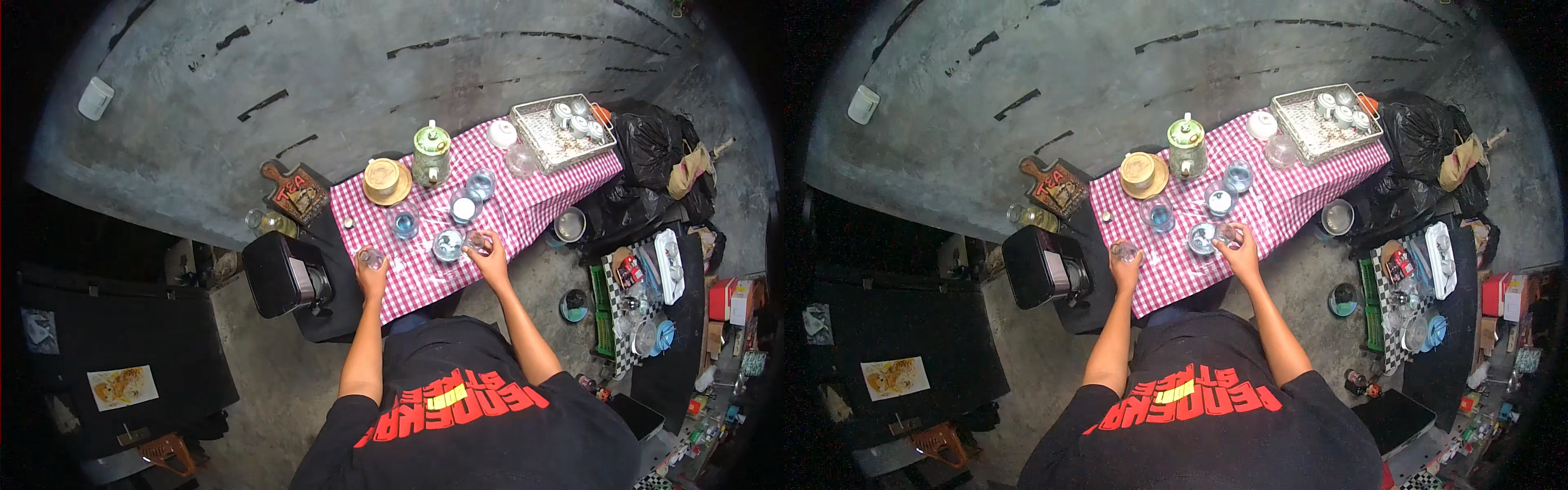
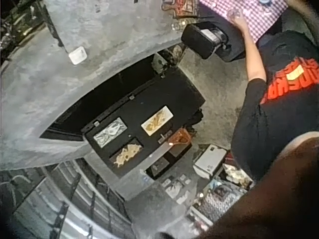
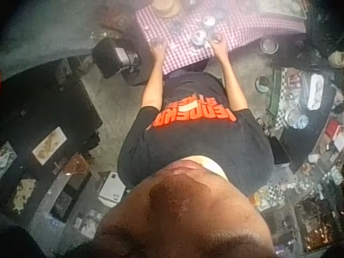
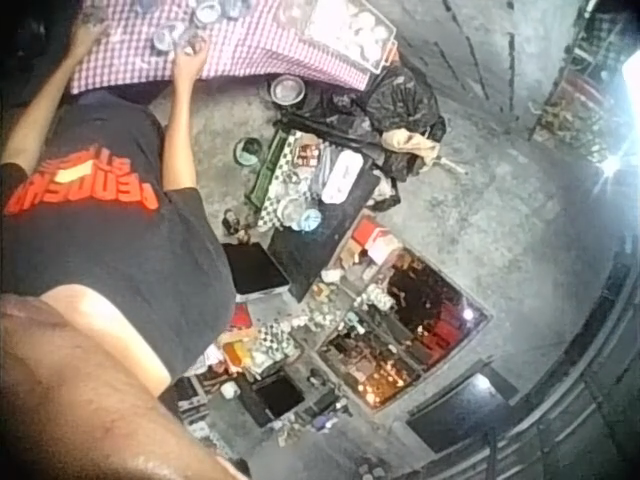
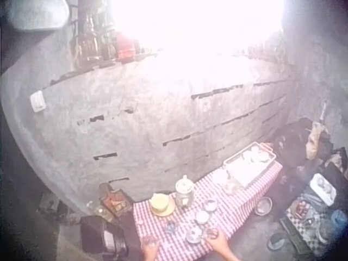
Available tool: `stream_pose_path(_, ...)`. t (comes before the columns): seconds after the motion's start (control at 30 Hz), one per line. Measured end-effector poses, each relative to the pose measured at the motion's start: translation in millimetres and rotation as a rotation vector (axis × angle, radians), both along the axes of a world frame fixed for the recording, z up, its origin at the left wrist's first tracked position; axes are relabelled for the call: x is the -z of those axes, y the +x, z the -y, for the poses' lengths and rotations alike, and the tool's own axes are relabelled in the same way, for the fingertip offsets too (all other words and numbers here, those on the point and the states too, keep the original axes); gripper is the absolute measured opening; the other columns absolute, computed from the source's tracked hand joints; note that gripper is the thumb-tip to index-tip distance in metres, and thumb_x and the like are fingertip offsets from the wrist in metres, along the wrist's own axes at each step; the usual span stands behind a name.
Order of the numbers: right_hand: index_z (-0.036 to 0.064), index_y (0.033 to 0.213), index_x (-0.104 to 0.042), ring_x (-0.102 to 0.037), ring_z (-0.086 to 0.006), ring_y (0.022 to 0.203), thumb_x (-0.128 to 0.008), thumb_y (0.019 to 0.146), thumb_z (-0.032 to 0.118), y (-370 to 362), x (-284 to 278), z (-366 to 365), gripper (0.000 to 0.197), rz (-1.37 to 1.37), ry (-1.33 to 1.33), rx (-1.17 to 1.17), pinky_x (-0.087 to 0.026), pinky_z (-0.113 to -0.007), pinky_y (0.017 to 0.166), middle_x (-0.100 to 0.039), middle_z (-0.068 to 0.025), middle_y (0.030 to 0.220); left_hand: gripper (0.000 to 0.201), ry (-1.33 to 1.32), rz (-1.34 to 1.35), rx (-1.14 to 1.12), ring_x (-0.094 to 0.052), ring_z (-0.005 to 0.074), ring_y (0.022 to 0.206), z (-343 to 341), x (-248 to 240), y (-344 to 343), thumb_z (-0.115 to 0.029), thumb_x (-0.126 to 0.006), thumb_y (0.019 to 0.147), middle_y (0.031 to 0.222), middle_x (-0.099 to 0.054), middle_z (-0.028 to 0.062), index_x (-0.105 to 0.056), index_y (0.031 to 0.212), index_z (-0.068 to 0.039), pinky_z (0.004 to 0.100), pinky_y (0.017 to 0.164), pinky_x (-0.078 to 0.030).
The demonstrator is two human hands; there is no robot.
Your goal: Preparing multiple small glasses of a beverage by pouring from a teapot and adding vodka from a bottle.
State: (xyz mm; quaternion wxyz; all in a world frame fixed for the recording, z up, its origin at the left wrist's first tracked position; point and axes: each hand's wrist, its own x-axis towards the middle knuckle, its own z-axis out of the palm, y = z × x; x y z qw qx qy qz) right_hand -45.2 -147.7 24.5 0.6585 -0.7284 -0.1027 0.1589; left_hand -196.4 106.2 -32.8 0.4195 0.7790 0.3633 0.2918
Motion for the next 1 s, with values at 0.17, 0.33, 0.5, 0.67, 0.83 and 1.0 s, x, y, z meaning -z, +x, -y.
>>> stream_pose_path(0.17, 0.0037, 0.117, -0.052, -0.066, -0.0138, 0.099, -0.081, 0.078, 0.008, -4.0, -3.0, 7.1, 0.049, -0.006, 0.023, 0.027, -0.051, -0.027, 0.078, -0.069, -0.0095, 0.108, 0.055, -0.015, -0.016, 0.009, -0.063, 0.0282, 0.102, 1.1, 0.6, -0.4, -0.009, -0.084, 0.069, 0.11, -0.06, 0.0126, -0.057, 0.117, -0.005, 0.0378, 0.089, -0.05)
stream_pose_path(0.33, 0.0041, 0.118, -0.053, -0.067, -0.0134, 0.097, -0.082, 0.078, 0.008, -5.6, 3.1, 6.9, 0.05, -0.02, 0.038, 0.032, -0.052, -0.027, 0.078, -0.07, -0.0087, 0.108, 0.055, -0.012, 0.001, 0.037, -0.064, 0.0283, 0.1, -1.2, 2.2, -2.2, -0.008, -0.083, 0.069, 0.11, -0.061, 0.0134, -0.057, 0.118, -0.004, 0.0374, 0.089, -0.05)
stream_pose_path(0.5, 0.0041, 0.118, -0.053, -0.067, -0.0137, 0.099, -0.081, 0.078, 0.009, -5.8, -3.2, 4.4, 0.049, -0.008, 0.05, 0.023, -0.052, -0.027, 0.078, -0.07, -0.0088, 0.109, 0.054, -0.025, -0.012, 0.031, -0.064, 0.029, 0.101, -0.7, -0.1, -2.5, -0.008, -0.083, 0.069, 0.109, -0.061, 0.0136, -0.057, 0.117, -0.003, 0.0374, 0.089, -0.05)
stream_pose_path(0.67, 0.0045, 0.118, -0.052, -0.067, -0.0144, 0.101, -0.081, 0.079, 0.011, -4.5, -11.1, 3.8, 0.049, 0.015, 0.02, -0.007, -0.051, -0.028, 0.08, -0.07, -0.0098, 0.111, 0.053, 0.035, 0.001, 0.045, -0.063, 0.0317, 0.103, -0.3, -2.7, -3.7, -0.011, -0.083, 0.07, 0.111, -0.061, 0.0128, -0.057, 0.116, -0.005, 0.0401, 0.089, -0.051)
stream_pose_path(0.83, 0.0042, 0.118, -0.053, -0.066, -0.0165, 0.104, -0.081, 0.079, 0.008, -2.3, -18.4, 6.0, 0.049, -0.012, -0.01, -0.02, -0.054, -0.031, 0.086, -0.069, -0.011, 0.109, 0.054, 0.015, -0.027, 0.04, -0.063, 0.0315, 0.103, 0.8, -2.3, -1.5, -0.012, -0.083, 0.07, 0.111, -0.061, 0.0122, -0.056, 0.116, -0.006, 0.0405, 0.089, -0.051)
stream_pose_path(1.0, 0.004, 0.119, -0.052, -0.067, -0.0142, 0.101, -0.082, 0.079, 0.01, -1.9, -16.4, 5.4, 0.051, 0.035, 0.022, -0.032, -0.051, -0.028, 0.08, -0.07, -0.0099, 0.112, 0.054, -0.069, -0.024, 0.035, -0.063, 0.0324, 0.104, -3.8, 8.9, -2.7, -0.014, -0.083, 0.07, 0.112, -0.061, 0.0123, -0.056, 0.117, -0.007, 0.0415, 0.089, -0.05)
